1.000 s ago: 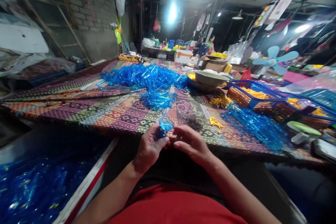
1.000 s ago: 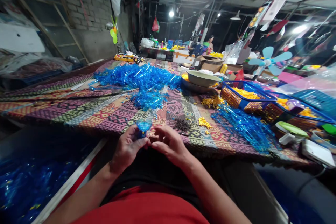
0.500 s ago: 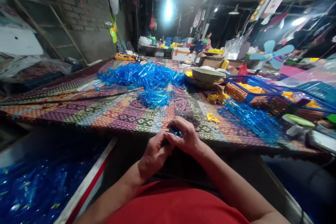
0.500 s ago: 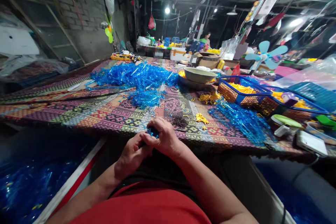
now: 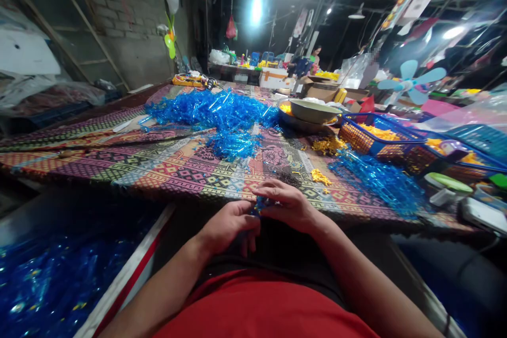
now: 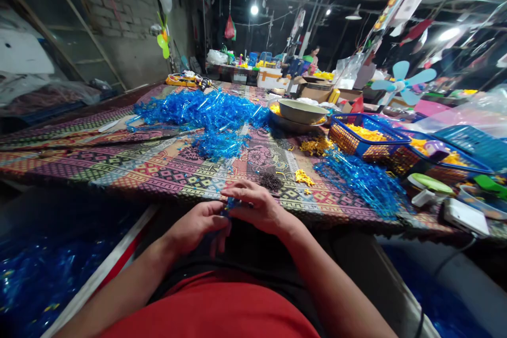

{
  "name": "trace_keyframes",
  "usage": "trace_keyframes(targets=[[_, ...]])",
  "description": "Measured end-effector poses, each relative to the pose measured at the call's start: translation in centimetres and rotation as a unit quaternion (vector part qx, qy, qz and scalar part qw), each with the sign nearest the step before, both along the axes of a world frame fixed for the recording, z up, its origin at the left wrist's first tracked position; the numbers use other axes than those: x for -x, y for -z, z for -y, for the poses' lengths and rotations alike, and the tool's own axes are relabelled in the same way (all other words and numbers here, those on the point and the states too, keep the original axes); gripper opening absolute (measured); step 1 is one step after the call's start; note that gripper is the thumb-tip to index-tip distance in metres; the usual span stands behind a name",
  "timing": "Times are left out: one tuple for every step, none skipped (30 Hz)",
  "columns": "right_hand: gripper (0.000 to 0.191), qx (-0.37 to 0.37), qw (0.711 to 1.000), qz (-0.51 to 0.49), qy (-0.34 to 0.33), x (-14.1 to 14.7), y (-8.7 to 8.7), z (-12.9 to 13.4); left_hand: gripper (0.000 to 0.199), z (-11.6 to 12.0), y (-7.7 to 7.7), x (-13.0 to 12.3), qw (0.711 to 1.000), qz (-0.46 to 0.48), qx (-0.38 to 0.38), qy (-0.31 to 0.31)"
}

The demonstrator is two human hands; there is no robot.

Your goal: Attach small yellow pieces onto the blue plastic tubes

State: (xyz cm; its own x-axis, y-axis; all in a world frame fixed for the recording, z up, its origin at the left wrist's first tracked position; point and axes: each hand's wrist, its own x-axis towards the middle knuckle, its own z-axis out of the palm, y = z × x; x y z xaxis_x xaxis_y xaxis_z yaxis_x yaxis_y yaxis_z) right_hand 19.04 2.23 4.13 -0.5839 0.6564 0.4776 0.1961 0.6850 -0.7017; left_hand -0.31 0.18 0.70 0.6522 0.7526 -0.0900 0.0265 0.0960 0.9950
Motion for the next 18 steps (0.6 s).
trace_keyframes(targets=[[0.039, -0.006, 1.0, -0.005, 0.02, 0.1, 0.1, 0.0, 0.029, 0.3, 0.0, -0.1, 0.991, -0.062, -0.104, -0.055], [0.039, -0.01, 0.999, -0.007, 0.04, 0.1, 0.3, 0.0, 0.029, 0.5, -0.1, -0.2, 0.964, -0.124, -0.21, -0.106], [0.039, -0.013, 0.998, -0.008, 0.053, 0.2, 0.3, 0.0, 0.03, 0.7, -0.1, -0.2, 0.927, -0.176, -0.301, -0.141], [0.039, -0.016, 0.998, -0.005, 0.06, 0.2, 0.4, 0.1, 0.031, 0.8, -0.3, -0.2, 0.891, -0.214, -0.369, -0.155], [0.038, -0.019, 0.998, -0.002, 0.062, 0.2, 0.4, 0.2, 0.031, 0.9, -0.4, -0.1, 0.866, -0.237, -0.413, -0.151], [0.037, -0.024, 0.998, 0.003, 0.061, 0.1, 0.4, 0.3, 0.031, 0.9, -0.6, 0.0, 0.855, -0.245, -0.437, -0.137], [0.035, -0.031, 0.998, 0.007, 0.062, 0.1, 0.4, 0.4, 0.031, 0.8, -0.8, 0.2, 0.853, -0.242, -0.447, -0.116], [0.032, -0.037, 0.997, 0.01, 0.068, 0.1, 0.4, 0.6, 0.03, 0.7, -1.0, 0.4, 0.858, -0.231, -0.449, -0.097], [0.028, -0.042, 0.996, 0.015, 0.077, 0.1, 0.5, 0.7, 0.03, 0.5, -1.1, 0.5, 0.865, -0.218, -0.445, -0.08], [0.026, -0.042, 0.995, 0.021, 0.088, 0.1, 0.6, 0.8, 0.03, 0.4, -1.1, 0.7, 0.873, -0.204, -0.439, -0.067], [0.023, -0.041, 0.994, 0.028, 0.096, 0.1, 0.8, 0.8, 0.03, 0.2, -1.1, 0.8, 0.88, -0.192, -0.43, -0.057], [0.022, -0.039, 0.994, 0.035, 0.101, 0.2, 0.9, 0.8, 0.029, 0.1, -1.0, 0.8, 0.887, -0.183, -0.422, -0.05], [0.021, -0.037, 0.993, 0.039, 0.104, 0.3, 1.1, 0.8, 0.029, 0.0, -0.9, 0.8, 0.89, -0.179, -0.416, -0.047], [0.019, -0.033, 0.993, 0.04, 0.106, 0.4, 1.3, 0.8, 0.03, -0.1, -0.7, 0.8, 0.89, -0.181, -0.415, -0.049], [0.018, -0.029, 0.993, 0.037, 0.109, 0.5, 1.5, 0.7, 0.031, -0.2, -0.6, 0.7, 0.888, -0.19, -0.416, -0.053], [0.017, -0.026, 0.993, 0.03, 0.114, 0.6, 1.6, 0.7, 0.032, -0.2, -0.4, 0.7, 0.883, -0.203, -0.419, -0.057], [0.017, -0.024, 0.992, 0.022, 0.119, 0.7, 1.8, 0.6, 0.034, -0.3, -0.3, 0.7, 0.878, -0.217, -0.422, -0.059], [0.016, -0.024, 0.992, 0.015, 0.125, 0.9, 1.9, 0.6, 0.035, -0.4, -0.2, 0.7, 0.875, -0.227, -0.424, -0.057]])
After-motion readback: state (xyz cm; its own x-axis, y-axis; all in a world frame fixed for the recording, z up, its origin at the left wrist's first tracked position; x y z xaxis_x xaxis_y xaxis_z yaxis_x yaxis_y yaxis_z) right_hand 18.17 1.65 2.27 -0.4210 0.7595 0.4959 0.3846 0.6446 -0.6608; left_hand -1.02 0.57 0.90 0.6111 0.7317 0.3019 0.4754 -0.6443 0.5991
